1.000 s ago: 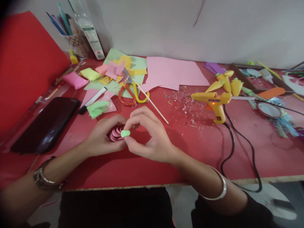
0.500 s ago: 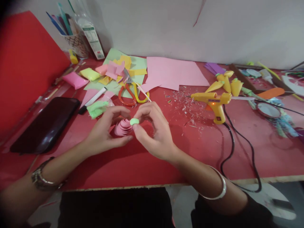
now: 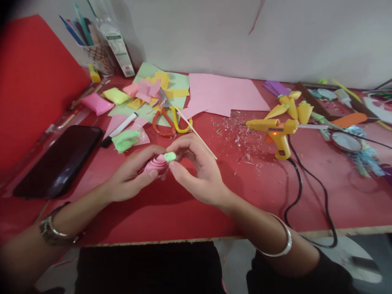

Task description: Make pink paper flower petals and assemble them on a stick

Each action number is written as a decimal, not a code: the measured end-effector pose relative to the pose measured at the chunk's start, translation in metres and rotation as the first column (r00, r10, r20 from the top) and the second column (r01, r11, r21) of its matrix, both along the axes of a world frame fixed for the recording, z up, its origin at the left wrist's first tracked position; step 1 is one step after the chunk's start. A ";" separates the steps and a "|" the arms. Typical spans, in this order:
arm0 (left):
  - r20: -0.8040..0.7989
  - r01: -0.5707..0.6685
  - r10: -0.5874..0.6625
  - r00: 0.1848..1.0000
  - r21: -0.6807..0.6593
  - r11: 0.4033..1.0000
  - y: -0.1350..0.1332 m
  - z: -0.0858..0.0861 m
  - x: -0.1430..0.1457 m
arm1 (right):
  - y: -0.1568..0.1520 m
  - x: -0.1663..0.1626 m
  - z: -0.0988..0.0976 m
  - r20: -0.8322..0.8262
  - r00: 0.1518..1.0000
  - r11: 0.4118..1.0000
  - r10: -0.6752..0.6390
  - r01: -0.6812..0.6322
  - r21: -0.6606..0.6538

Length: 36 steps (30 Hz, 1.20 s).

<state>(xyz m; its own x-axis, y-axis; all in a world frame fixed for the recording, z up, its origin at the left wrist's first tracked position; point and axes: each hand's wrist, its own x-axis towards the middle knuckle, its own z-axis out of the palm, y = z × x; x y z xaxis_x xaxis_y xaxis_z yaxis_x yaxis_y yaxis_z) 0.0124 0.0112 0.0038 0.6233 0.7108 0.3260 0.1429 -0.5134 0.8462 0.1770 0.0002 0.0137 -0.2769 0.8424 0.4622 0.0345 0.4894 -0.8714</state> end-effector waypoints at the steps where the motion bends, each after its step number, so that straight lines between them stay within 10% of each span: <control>1: 0.004 0.007 -0.007 1.000 -0.008 1.000 0.000 0.000 0.000 | 0.000 0.000 0.000 -0.001 1.000 1.000 -0.004 0.004 -0.001; 24: 0.003 0.084 -0.084 0.996 0.000 0.996 0.001 -0.001 -0.001 | -0.001 0.000 0.002 0.059 0.996 0.998 0.060 -0.061 0.021; 32: 0.047 -0.087 0.085 0.995 0.054 0.995 0.000 0.002 0.002 | 0.001 0.000 -0.005 -0.012 0.999 0.993 0.034 -0.035 -0.113; 36: 0.160 -0.203 0.221 0.962 -0.121 0.972 0.001 0.003 0.007 | 0.004 0.000 -0.007 0.017 0.997 0.971 0.081 -0.075 -0.229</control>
<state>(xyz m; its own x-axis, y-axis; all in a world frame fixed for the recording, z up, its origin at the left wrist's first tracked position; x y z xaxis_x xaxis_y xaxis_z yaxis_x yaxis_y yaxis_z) 0.0197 0.0124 0.0071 0.3960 0.8557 0.3331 0.0872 -0.3962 0.9140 0.1772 0.0046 0.0065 -0.3550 0.9002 0.2522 0.0286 0.2801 -0.9595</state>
